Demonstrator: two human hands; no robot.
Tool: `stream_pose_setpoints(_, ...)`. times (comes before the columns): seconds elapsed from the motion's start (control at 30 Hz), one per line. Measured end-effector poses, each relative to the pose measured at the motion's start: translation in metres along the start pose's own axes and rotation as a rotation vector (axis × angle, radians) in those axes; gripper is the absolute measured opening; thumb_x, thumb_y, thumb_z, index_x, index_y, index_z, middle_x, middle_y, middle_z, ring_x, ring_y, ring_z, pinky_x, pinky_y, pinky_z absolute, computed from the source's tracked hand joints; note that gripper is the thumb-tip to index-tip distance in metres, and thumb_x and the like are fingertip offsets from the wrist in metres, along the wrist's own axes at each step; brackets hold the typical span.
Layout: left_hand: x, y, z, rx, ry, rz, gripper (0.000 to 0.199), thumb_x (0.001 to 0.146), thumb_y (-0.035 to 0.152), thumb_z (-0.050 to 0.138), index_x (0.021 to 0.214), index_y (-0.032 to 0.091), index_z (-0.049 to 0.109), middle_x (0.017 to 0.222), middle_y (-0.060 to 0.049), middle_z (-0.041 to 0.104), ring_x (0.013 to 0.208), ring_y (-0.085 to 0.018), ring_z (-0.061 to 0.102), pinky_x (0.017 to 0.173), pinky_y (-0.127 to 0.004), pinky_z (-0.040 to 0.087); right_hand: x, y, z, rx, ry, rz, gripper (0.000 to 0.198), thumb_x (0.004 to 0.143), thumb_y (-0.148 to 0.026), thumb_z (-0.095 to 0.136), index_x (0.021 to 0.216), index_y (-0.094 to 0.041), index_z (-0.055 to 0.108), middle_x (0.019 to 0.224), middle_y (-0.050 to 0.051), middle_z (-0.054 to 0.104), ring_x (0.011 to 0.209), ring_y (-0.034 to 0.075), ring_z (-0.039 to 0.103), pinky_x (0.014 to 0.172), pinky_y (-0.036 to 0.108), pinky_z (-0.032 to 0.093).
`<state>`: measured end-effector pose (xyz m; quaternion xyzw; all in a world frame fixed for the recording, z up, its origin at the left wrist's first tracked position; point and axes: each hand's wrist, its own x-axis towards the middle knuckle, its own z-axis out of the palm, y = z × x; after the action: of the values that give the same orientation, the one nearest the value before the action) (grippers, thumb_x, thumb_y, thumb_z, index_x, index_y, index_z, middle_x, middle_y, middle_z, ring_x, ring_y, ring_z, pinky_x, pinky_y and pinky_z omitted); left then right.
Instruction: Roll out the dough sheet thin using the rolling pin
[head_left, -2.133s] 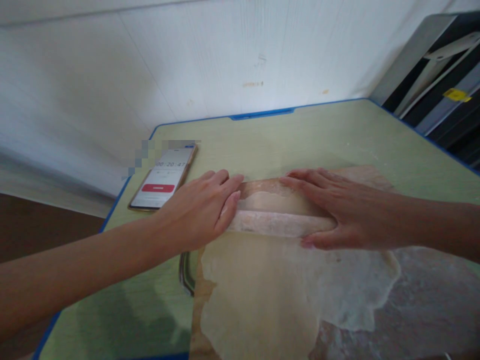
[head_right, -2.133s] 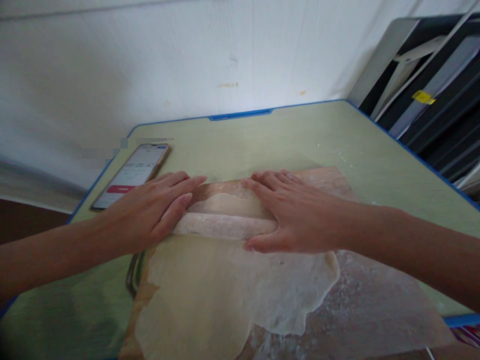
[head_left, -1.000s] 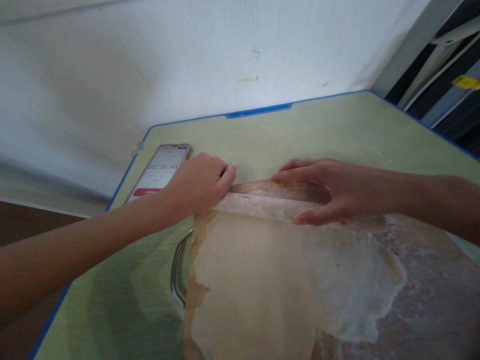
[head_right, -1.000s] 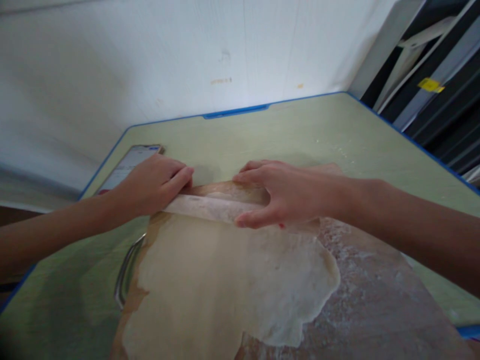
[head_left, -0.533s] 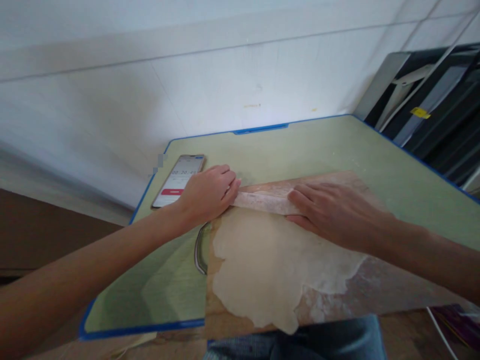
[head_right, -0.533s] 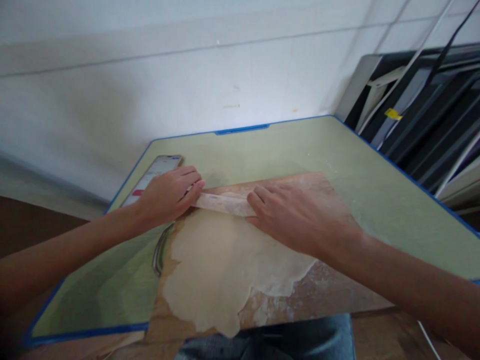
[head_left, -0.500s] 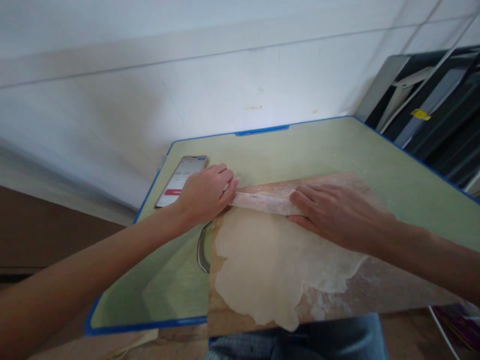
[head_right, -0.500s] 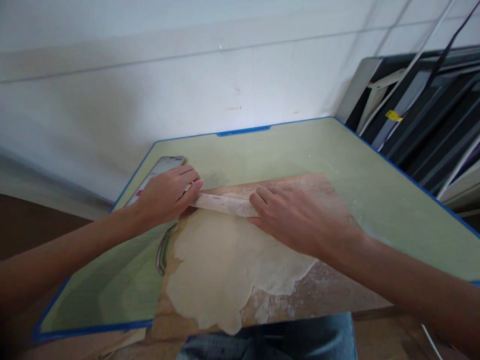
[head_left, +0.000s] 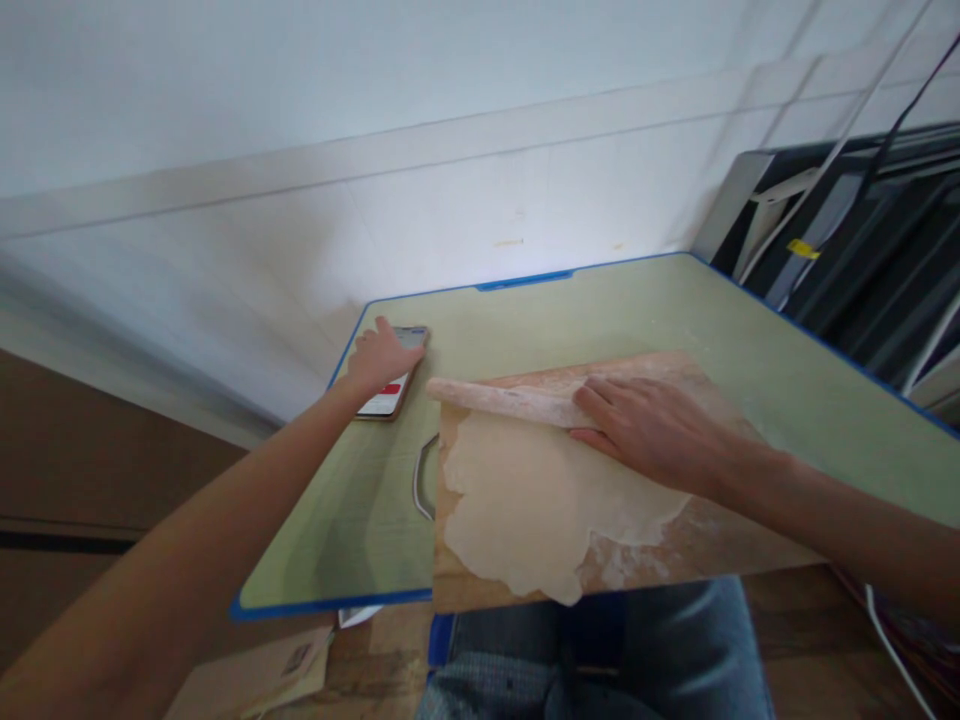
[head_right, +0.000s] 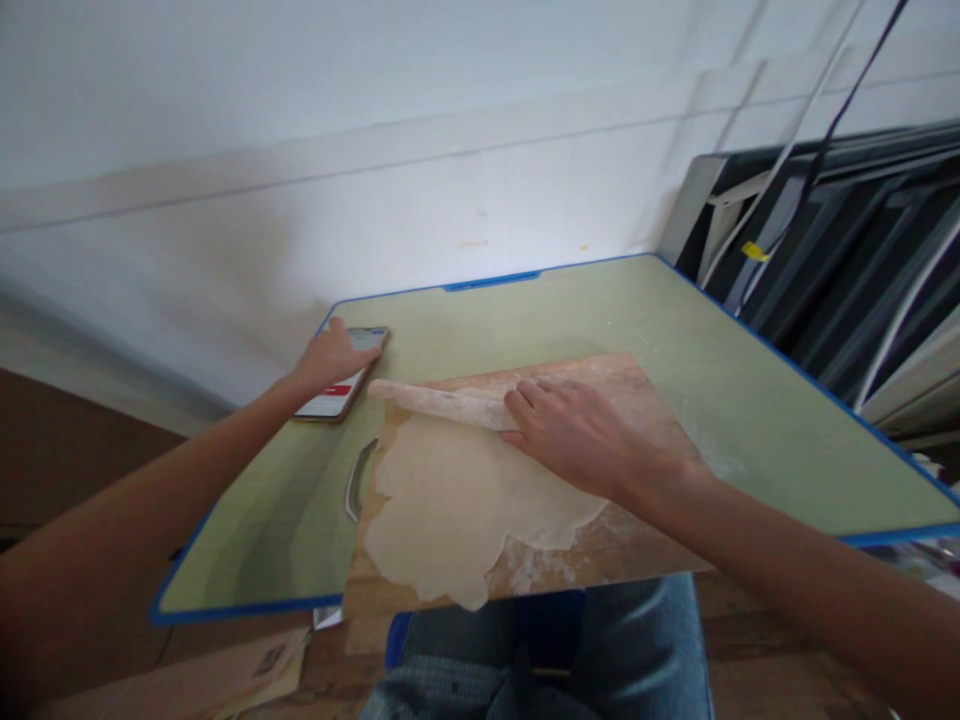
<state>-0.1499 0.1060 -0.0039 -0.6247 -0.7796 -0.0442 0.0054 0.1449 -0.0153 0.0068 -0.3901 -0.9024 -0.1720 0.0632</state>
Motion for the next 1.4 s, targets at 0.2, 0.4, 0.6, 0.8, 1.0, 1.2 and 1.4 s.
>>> stream_pose_setpoints(0.2, -0.004, 0.007, -0.002, -0.010, 0.019, -0.021, 0.076, 0.070, 0.052, 0.047, 0.122, 0.000, 0.030, 0.114, -0.032, 0.048, 0.106, -0.042, 0.046, 0.076, -0.046, 0.039, 0.000, 0.000, 0.000, 0.025, -0.022, 0.004, 0.020, 0.088, -0.028, 0.039, 0.082, -0.015, 0.054, 0.077, 0.006, 0.064, 0.071, 0.019, 0.061, 0.062, 0.029, 0.040)
stream_pose_setpoints(0.4, -0.007, 0.014, -0.002, 0.036, 0.008, -0.006, 0.067, 0.073, 0.044, 0.044, 0.122, 0.002, 0.029, 0.115, -0.030, 0.049, 0.107, -0.041, 0.045, 0.076, -0.046, 0.038, 0.000, 0.001, 0.001, 0.019, -0.026, -0.015, 0.021, 0.089, -0.028, 0.039, 0.081, -0.016, 0.054, 0.077, 0.006, 0.063, 0.071, 0.019, 0.060, 0.062, 0.029, 0.039)
stream_pose_setpoints(0.6, -0.026, 0.021, -0.014, 0.035, 0.118, 0.155, 0.055, 0.080, 0.044, 0.036, 0.119, 0.005, 0.037, 0.117, -0.025, 0.047, 0.111, -0.036, 0.043, 0.085, -0.046, 0.037, -0.011, -0.004, 0.002, -0.019, -0.010, -0.005, 0.021, 0.089, -0.029, 0.039, 0.082, -0.016, 0.053, 0.076, 0.006, 0.062, 0.069, 0.020, 0.059, 0.062, 0.031, 0.038)
stream_pose_setpoints(0.8, -0.099, 0.038, -0.029, -0.008, 0.149, 0.665, 0.043, 0.087, 0.042, 0.028, 0.115, 0.012, 0.042, 0.115, -0.013, 0.050, 0.110, -0.024, 0.045, 0.093, -0.039, 0.035, -0.040, -0.019, -0.003, -0.055, 0.000, -0.027, 0.020, 0.087, -0.034, 0.041, 0.083, -0.018, 0.052, 0.075, 0.005, 0.059, 0.068, 0.020, 0.055, 0.063, 0.033, 0.038)
stream_pose_setpoints(1.0, -0.145, 0.057, -0.016, -0.011, 0.072, 0.861, 0.039, 0.090, 0.036, 0.026, 0.118, 0.015, 0.043, 0.123, -0.008, 0.049, 0.115, -0.021, 0.042, 0.097, -0.036, 0.032, -0.049, -0.032, 0.003, -0.084, 0.085, 0.103, 0.030, 0.088, -0.033, 0.038, 0.101, -0.011, 0.053, 0.109, 0.016, 0.058, 0.101, 0.026, 0.051, 0.082, 0.038, 0.039)
stream_pose_setpoints(1.2, -0.137, 0.065, -0.009, -0.015, 0.095, 0.791, 0.042, 0.091, 0.037, 0.022, 0.120, 0.017, 0.044, 0.121, -0.007, 0.053, 0.112, -0.020, 0.046, 0.095, -0.035, 0.034, -0.042, -0.030, 0.015, 0.007, 0.115, 0.211, 0.054, 0.086, -0.049, 0.033, 0.119, -0.008, 0.046, 0.123, 0.018, 0.051, 0.112, 0.027, 0.048, 0.090, 0.039, 0.038)
stream_pose_setpoints(1.4, -0.126, 0.072, -0.012, 0.007, 0.030, 0.746, 0.039, 0.090, 0.038, 0.024, 0.117, 0.019, 0.045, 0.112, -0.006, 0.057, 0.103, -0.019, 0.052, 0.088, -0.033, 0.037, -0.033, -0.013, 0.021, 0.109, 0.039, 0.198, 0.061, 0.083, -0.054, 0.035, 0.123, -0.009, 0.044, 0.127, 0.018, 0.048, 0.115, 0.029, 0.045, 0.090, 0.043, 0.038)
